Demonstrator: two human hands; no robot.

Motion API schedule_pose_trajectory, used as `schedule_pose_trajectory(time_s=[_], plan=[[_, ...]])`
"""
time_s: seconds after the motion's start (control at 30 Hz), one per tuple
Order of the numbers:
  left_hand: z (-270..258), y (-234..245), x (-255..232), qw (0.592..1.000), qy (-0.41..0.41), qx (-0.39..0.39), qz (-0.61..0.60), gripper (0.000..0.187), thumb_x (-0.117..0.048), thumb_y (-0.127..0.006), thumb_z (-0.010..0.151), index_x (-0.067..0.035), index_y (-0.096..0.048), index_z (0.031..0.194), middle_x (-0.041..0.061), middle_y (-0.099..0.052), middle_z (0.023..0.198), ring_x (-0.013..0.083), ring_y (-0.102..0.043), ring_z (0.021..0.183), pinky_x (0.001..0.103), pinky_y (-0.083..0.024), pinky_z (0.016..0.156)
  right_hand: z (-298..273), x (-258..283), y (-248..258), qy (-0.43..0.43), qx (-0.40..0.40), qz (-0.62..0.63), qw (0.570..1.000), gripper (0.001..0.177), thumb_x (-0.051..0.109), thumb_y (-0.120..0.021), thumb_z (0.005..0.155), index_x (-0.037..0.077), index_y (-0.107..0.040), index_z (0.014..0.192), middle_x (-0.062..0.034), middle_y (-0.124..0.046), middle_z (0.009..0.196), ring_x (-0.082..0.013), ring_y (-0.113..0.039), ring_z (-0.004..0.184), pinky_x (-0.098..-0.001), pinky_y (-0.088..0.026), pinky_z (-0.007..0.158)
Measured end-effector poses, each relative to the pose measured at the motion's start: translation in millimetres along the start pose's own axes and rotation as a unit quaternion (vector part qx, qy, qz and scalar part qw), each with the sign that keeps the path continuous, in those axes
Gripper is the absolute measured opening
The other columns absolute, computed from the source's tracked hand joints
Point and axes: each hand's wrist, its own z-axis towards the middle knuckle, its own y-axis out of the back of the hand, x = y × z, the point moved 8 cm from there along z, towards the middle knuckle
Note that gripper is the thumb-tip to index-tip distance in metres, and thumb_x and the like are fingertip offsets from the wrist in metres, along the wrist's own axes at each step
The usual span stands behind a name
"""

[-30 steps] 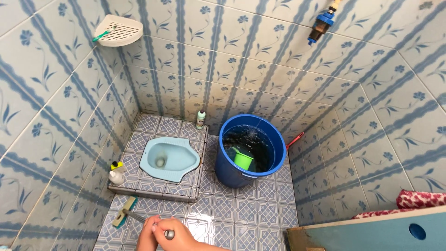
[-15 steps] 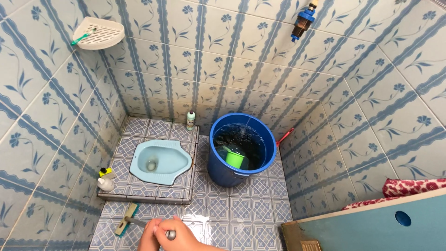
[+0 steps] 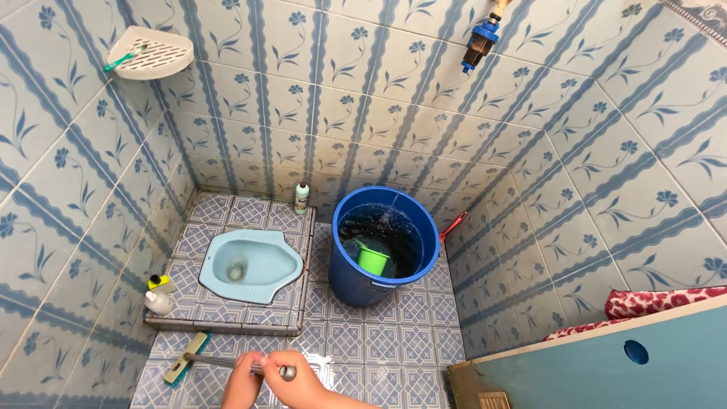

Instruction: Cleaning a bathroom floor and around a squat toilet using a brush and water.

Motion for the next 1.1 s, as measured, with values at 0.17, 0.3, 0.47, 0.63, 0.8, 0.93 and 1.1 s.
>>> schedule_pose_trajectory(time_s=[0.17, 0.3, 0.47, 0.63, 0.8, 0.93, 1.1], plan=[[-2.6, -3.4, -26.2, 1.0, 0.021, 0.01, 0.021, 0.029, -0.001, -0.071, 0.078, -0.011, -0.065, 0.104, 0.012, -0.068, 0.111, 0.034, -0.064, 0.11, 0.038, -0.052, 0.093, 1.7, 45.9, 18.3, 0.008, 0.014, 0.055, 0.998, 0.03, 0.017, -0.063, 0.106, -0.001, -0.06, 0.082, -0.0066, -0.053, 0.068, -0.0103, -0.048, 0.068, -0.0315, -0.042, 0.065], [-9.5, 8.9, -56.5, 0.997, 0.068, 0.009, 0.022, 0.029, -0.002, -0.068, 0.079, -0.01, -0.063, 0.106, 0.013, -0.067, 0.111, 0.0357, -0.064, 0.111, 0.039, -0.053, 0.092, 1.3, 54.9, 19.0, 0.019, 0.01, 0.059, 0.998, 0.028, 0.017, -0.063, 0.103, -0.001, -0.062, 0.082, -0.0079, -0.057, 0.068, -0.0092, -0.049, 0.068, -0.0307, -0.042, 0.062], [-10.5, -2.8, 1.2, 0.996, 0.044, -0.023, 0.07, 0.023, -0.004, -0.069, 0.08, -0.01, -0.063, 0.102, 0.015, -0.066, 0.113, 0.0381, -0.06, 0.112, 0.042, -0.049, 0.095, -4.9, 2.5, -0.9, 0.026, 0.063, 0.046, 0.997, 0.033, 0.017, -0.063, 0.106, -0.002, -0.057, 0.079, -0.0072, -0.048, 0.067, -0.0095, -0.044, 0.067, -0.0314, -0.039, 0.061], [-30.2, -0.9, -11.2, 0.981, 0.141, 0.01, 0.132, 0.015, -0.007, -0.068, 0.083, -0.011, -0.064, 0.097, 0.012, -0.068, 0.109, 0.0347, -0.063, 0.114, 0.042, -0.051, 0.096, -16.5, 19.0, 2.2, 0.032, 0.051, 0.01, 0.998, 0.033, 0.015, -0.065, 0.104, -0.001, -0.056, 0.077, -0.0071, -0.047, 0.068, -0.0108, -0.045, 0.066, -0.0314, -0.04, 0.061], [-41.1, -1.0, -84.6, 0.994, 0.101, -0.008, 0.038, 0.021, -0.007, -0.064, 0.083, -0.012, -0.062, 0.103, 0.013, -0.066, 0.111, 0.0381, -0.063, 0.106, 0.044, -0.051, 0.087, -23.9, 38.1, 26.8, 0.003, 0.028, 0.067, 0.997, 0.027, 0.013, -0.062, 0.103, -0.001, -0.06, 0.081, -0.0082, -0.052, 0.067, -0.0108, -0.049, 0.067, -0.0311, -0.043, 0.062], [-41.6, -19.0, -59.8, 0.993, 0.1, -0.024, 0.053, 0.016, -0.005, -0.065, 0.085, -0.01, -0.063, 0.1, 0.015, -0.064, 0.109, 0.0392, -0.061, 0.108, 0.045, -0.051, 0.09, -30.7, 10.5, 32.2, 0.042, 0.033, 0.033, 0.998, 0.037, 0.012, -0.063, 0.105, -0.002, -0.054, 0.072, -0.0088, -0.049, 0.063, -0.0122, -0.046, 0.059, -0.0318, -0.038, 0.059], [-50.1, -43.3, -34.4, 0.972, 0.177, 0.004, 0.155, 0.012, -0.006, -0.068, 0.081, -0.011, -0.065, 0.092, 0.013, -0.065, 0.112, 0.0368, -0.057, 0.117, 0.045, -0.048, 0.096, -53.9, -15.0, 40.8, 0.034, 0.063, 0.04, 0.997, 0.03, 0.011, -0.063, 0.103, -0.002, -0.056, 0.077, -0.0077, -0.046, 0.065, -0.0109, -0.044, 0.063, -0.0319, -0.038, 0.058]])
